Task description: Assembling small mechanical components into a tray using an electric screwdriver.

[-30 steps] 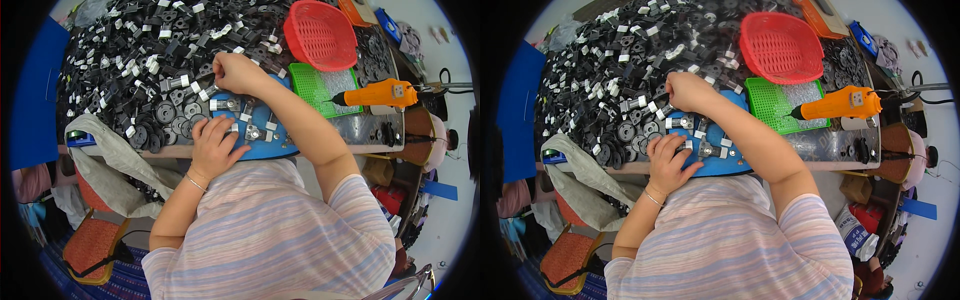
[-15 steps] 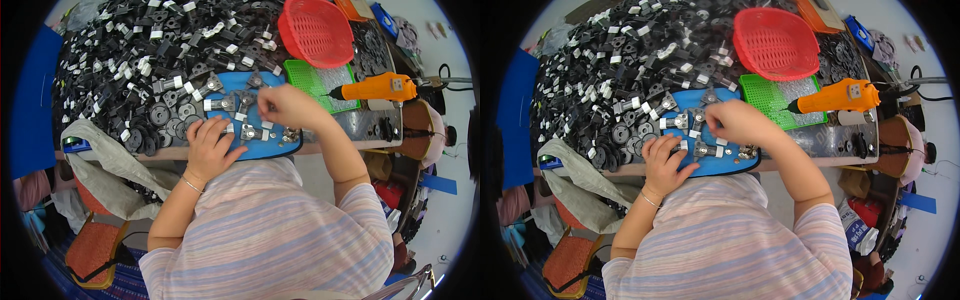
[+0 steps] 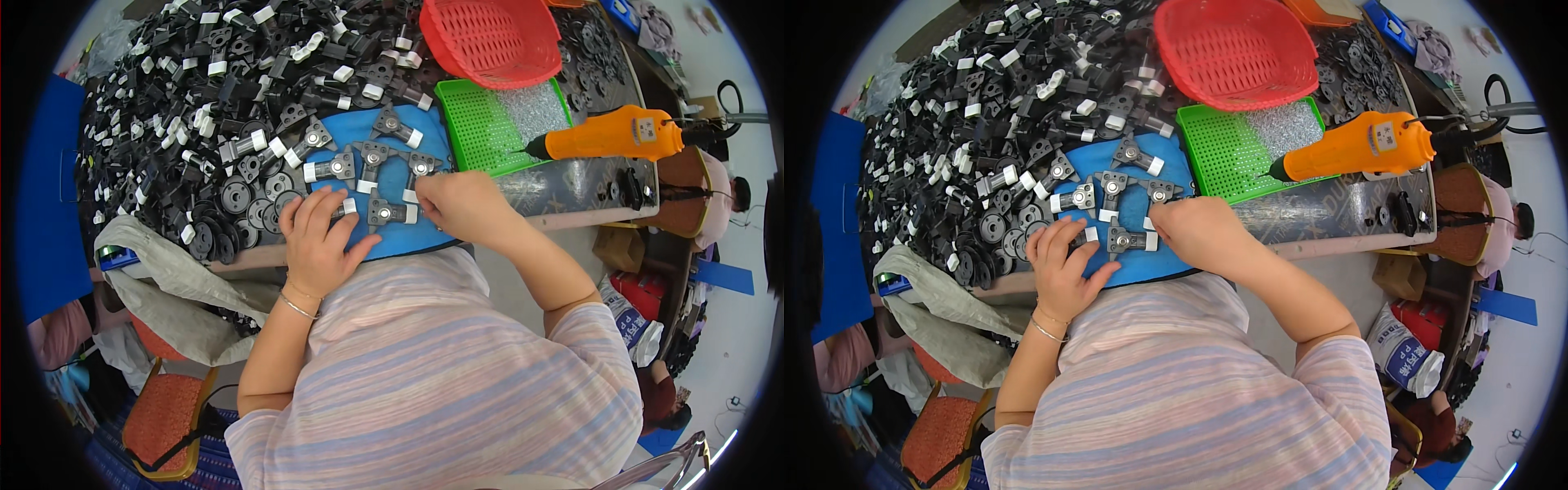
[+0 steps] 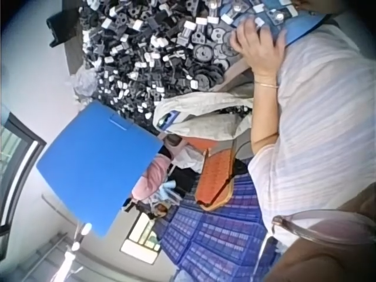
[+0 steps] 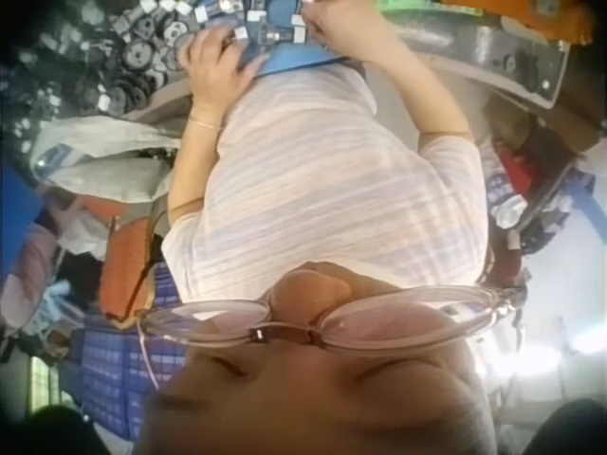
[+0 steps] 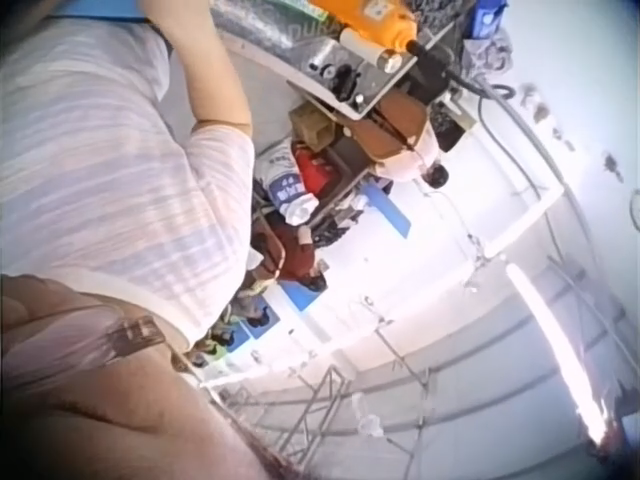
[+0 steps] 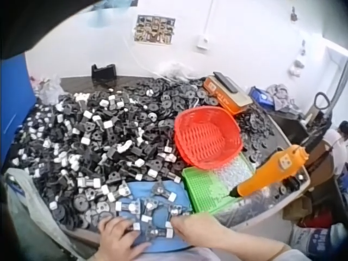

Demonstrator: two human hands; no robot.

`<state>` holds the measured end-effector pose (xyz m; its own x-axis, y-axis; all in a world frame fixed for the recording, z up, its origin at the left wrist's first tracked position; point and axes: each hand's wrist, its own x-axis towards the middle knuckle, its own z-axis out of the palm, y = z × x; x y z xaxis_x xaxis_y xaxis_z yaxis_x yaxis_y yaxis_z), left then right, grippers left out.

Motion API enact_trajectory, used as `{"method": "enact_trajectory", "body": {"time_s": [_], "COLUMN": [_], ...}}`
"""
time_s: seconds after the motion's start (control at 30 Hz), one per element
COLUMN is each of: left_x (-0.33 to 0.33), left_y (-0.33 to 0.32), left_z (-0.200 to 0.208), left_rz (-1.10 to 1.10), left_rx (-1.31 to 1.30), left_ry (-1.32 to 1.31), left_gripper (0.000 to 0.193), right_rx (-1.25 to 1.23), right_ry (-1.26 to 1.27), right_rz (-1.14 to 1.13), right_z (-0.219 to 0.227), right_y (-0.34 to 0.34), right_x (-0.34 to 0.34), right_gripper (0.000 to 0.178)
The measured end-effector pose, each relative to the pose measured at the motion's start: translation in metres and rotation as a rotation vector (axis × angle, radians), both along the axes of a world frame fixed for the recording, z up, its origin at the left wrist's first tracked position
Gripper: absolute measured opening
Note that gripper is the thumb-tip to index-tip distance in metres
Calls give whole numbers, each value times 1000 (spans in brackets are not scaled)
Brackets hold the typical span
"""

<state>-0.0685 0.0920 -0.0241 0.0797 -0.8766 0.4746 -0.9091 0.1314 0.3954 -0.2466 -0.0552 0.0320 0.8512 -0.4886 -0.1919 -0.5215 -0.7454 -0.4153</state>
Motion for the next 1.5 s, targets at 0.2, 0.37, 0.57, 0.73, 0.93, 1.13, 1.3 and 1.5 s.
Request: {"method": "enact_trajectory", "body": {"time_s": [0.2, 0.37, 0.57, 0.73, 0.93, 1.13, 1.3, 1.5], "left_x": [0, 1, 15, 26, 27, 32, 33, 32], "left_y": [-1, 0, 7, 18, 21, 21, 21, 19], "left_z": [0, 1, 6, 18, 11, 12, 10, 10], "left_rz": [-5, 6, 103, 205, 297, 318, 322, 330], "left_rx": [-2, 6, -44, 68, 112, 138, 134, 123], "left_ry": [-4, -4, 200, 92, 46, 83, 107, 122], "left_gripper": [32, 32, 54, 52, 53, 50, 44, 40], "right_rx": [12, 78, 269, 412, 349, 282, 284, 276], "right_ry": [-11, 10, -150, -299, -309, -334, -282, -260], "right_rz": [20, 52, -49, 39, 106, 92, 79, 56], "right_z": [-1, 1, 14, 11, -10, -17, -17, -15], "right_y": [4, 8, 3, 6, 18, 22, 20, 21], "right_x": [-3, -4, 9, 57, 107, 113, 115, 117], "right_gripper": [7, 6, 13, 19, 19, 16, 22, 23]}}
